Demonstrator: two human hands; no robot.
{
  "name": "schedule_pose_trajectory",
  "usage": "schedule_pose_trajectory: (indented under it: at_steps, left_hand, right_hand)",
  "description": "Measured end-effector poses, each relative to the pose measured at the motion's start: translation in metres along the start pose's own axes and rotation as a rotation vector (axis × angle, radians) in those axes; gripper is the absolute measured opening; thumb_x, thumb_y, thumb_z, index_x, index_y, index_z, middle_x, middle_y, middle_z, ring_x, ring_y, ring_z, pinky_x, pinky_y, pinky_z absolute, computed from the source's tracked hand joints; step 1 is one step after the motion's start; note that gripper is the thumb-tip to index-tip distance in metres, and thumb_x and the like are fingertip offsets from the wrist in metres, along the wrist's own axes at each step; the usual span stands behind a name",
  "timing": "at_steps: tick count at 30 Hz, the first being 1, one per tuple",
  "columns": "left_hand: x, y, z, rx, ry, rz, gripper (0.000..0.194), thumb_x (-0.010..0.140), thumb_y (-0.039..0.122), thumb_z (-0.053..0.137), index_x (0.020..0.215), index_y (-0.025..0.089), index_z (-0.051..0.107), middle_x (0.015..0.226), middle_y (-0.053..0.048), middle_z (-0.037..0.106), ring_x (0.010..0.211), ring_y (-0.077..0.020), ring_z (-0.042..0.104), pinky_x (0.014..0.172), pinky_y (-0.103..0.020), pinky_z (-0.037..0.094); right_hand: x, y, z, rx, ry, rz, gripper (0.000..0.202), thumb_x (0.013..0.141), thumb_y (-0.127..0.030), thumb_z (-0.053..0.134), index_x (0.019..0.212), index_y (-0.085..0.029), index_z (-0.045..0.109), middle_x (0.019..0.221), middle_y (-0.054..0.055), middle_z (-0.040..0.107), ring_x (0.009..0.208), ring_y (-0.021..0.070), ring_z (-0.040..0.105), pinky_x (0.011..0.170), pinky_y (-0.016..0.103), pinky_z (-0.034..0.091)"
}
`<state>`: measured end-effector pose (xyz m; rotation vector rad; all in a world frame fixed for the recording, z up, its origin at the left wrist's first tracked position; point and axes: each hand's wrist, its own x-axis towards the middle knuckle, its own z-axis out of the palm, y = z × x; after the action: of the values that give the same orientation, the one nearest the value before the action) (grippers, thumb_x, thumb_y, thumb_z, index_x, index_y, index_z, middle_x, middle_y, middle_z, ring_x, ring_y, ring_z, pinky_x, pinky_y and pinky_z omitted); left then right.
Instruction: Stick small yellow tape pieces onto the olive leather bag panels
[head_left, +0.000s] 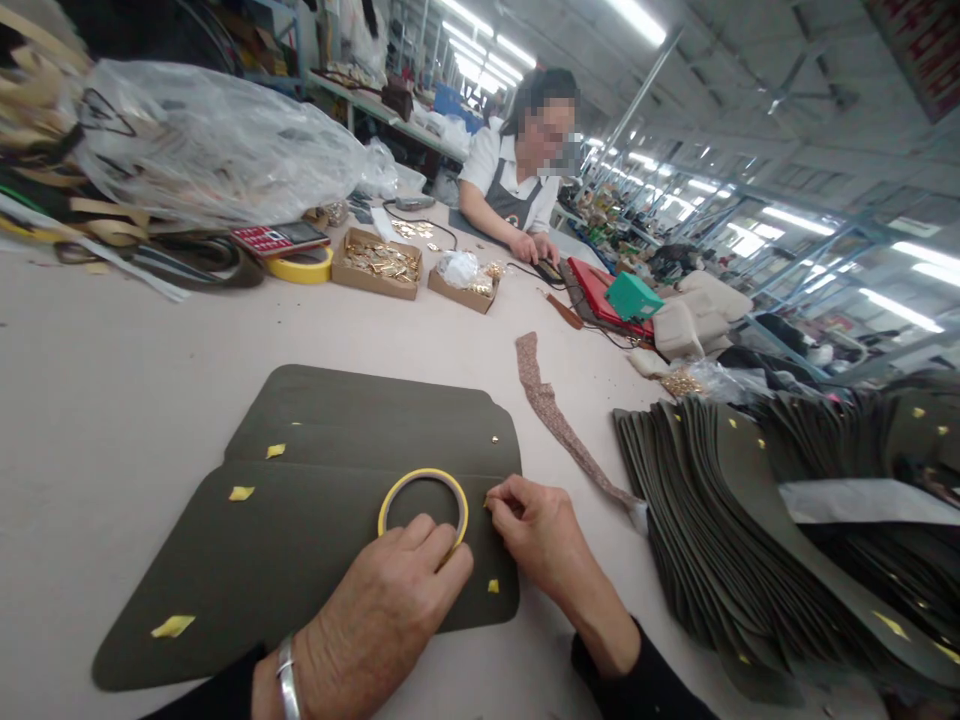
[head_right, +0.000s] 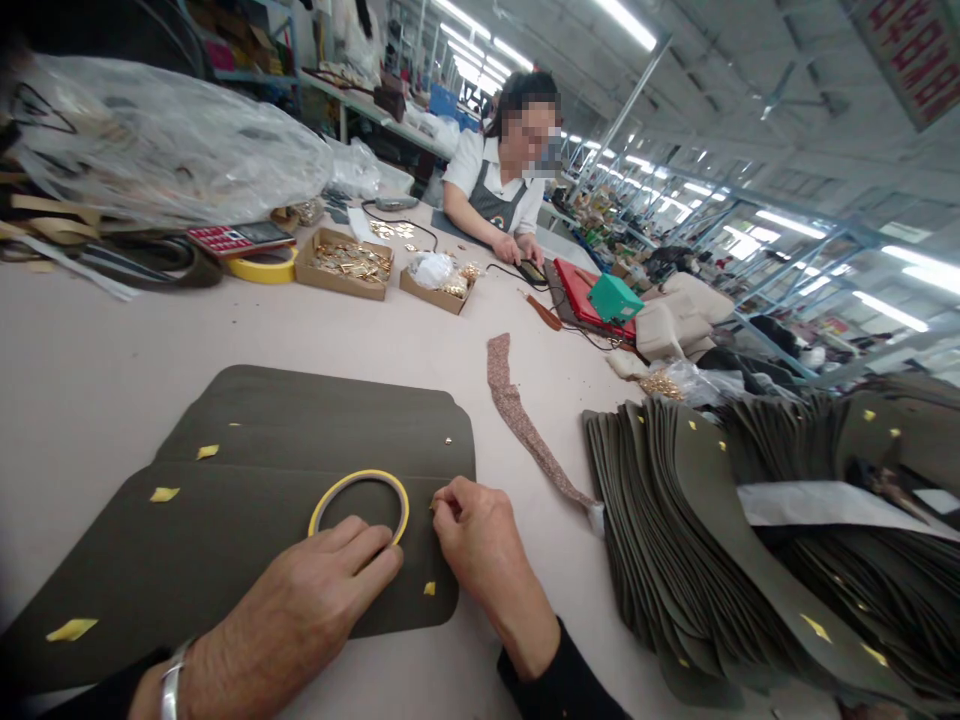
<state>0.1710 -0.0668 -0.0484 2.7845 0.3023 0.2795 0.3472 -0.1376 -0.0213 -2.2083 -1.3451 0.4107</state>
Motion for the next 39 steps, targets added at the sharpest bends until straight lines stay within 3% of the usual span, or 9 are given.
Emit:
schedule_pose_trajectory:
  at_steps: [6, 11, 14, 19, 25, 29, 33, 36, 39]
  left_hand:
    - [0.002, 0.001, -0.003, -0.020, -0.017, -0.015, 0.008, 0.090, 0.013, 0.053, 0.092, 0.020, 0.056, 0.092, -0.002, 0.060, 0.081, -0.0194, 0.050, 0.072, -0.033, 0.045]
    - [0.002, 0.002, -0.006, -0.018, -0.025, -0.018, 0.008, 0.091, 0.014, 0.050, 0.091, 0.020, 0.056, 0.092, -0.003, 0.060, 0.081, -0.0202, 0.050, 0.072, -0.034, 0.045]
    - [0.001, 0.002, -0.006, -0.010, -0.031, -0.023, 0.011, 0.092, 0.014, 0.048, 0.091, 0.020, 0.057, 0.092, -0.003, 0.060, 0.080, -0.0195, 0.049, 0.071, -0.033, 0.045]
    - [0.001, 0.002, -0.006, -0.026, -0.034, -0.022, 0.011, 0.092, 0.014, 0.048, 0.090, 0.019, 0.057, 0.092, -0.003, 0.059, 0.081, -0.0186, 0.049, 0.073, -0.032, 0.044]
    - [0.001, 0.002, -0.009, -0.020, 0.005, -0.016, 0.015, 0.089, 0.008, 0.047, 0.087, 0.020, 0.056, 0.089, -0.003, 0.060, 0.080, -0.0201, 0.050, 0.070, -0.033, 0.046]
    - [0.000, -0.001, -0.015, -0.026, 0.095, 0.027, 0.019, 0.087, 0.005, 0.045, 0.087, 0.019, 0.057, 0.086, -0.003, 0.061, 0.077, -0.0193, 0.054, 0.068, -0.032, 0.048]
    - [-0.003, -0.007, -0.025, -0.110, 0.345, 0.114, 0.020, 0.093, 0.011, 0.041, 0.096, 0.019, 0.058, 0.086, -0.002, 0.066, 0.076, -0.0169, 0.061, 0.071, -0.030, 0.053]
    - [-0.005, -0.012, -0.032, -0.187, 0.485, 0.128, 0.022, 0.096, 0.017, 0.043, 0.114, 0.020, 0.056, 0.097, -0.001, 0.071, 0.084, -0.0129, 0.067, 0.078, -0.024, 0.054]
    - [-0.006, -0.011, -0.036, -0.201, 0.484, 0.087, 0.035, 0.096, 0.022, 0.044, 0.131, 0.021, 0.045, 0.113, -0.003, 0.070, 0.094, -0.0121, 0.068, 0.082, -0.021, 0.054]
  right_hand:
    - [-0.007, 0.010, -0.004, -0.050, 0.034, -0.041, 0.024, 0.085, -0.017, 0.057, 0.109, -0.017, 0.058, 0.059, -0.004, 0.062, 0.051, 0.0139, 0.058, 0.051, 0.022, 0.043]
    - [-0.016, 0.018, -0.014, -0.264, 0.013, -0.469, 0.016, 0.094, -0.013, 0.046, 0.092, -0.017, 0.061, 0.085, 0.006, 0.066, 0.079, 0.0177, 0.063, 0.074, 0.028, 0.049]
    - [-0.015, 0.011, -0.013, -0.488, -0.068, -0.594, 0.018, 0.092, -0.008, 0.046, 0.089, -0.015, 0.063, 0.085, 0.008, 0.065, 0.080, 0.0205, 0.062, 0.071, 0.029, 0.050]
    - [-0.002, -0.014, -0.007, -0.625, -0.177, -0.318, 0.019, 0.087, -0.003, 0.050, 0.084, -0.014, 0.065, 0.077, 0.007, 0.067, 0.071, 0.0184, 0.064, 0.066, 0.026, 0.048]
    - [0.017, -0.026, 0.000, -0.557, -0.140, 0.008, 0.017, 0.073, -0.010, 0.056, 0.065, -0.016, 0.070, 0.069, 0.013, 0.072, 0.064, 0.0211, 0.067, 0.054, 0.026, 0.039]
    - [0.013, -0.025, -0.003, -0.460, -0.093, 0.005, 0.019, 0.068, -0.009, 0.056, 0.057, -0.017, 0.069, 0.063, 0.012, 0.072, 0.058, 0.0200, 0.066, 0.050, 0.026, 0.033]
    - [-0.014, -0.025, -0.011, -0.372, -0.188, -0.077, 0.023, 0.068, -0.006, 0.054, 0.057, -0.018, 0.069, 0.059, 0.007, 0.070, 0.056, 0.0171, 0.064, 0.050, 0.024, 0.033]
    - [-0.035, -0.022, -0.016, -0.212, -0.189, -0.065, 0.021, 0.074, -0.008, 0.055, 0.075, -0.019, 0.073, 0.063, 0.003, 0.071, 0.057, 0.0153, 0.063, 0.053, 0.022, 0.038]
    - [-0.046, -0.017, -0.021, 0.011, -0.019, -0.061, 0.021, 0.083, -0.014, 0.054, 0.093, -0.019, 0.072, 0.074, 0.002, 0.072, 0.063, 0.0143, 0.065, 0.060, 0.022, 0.045]
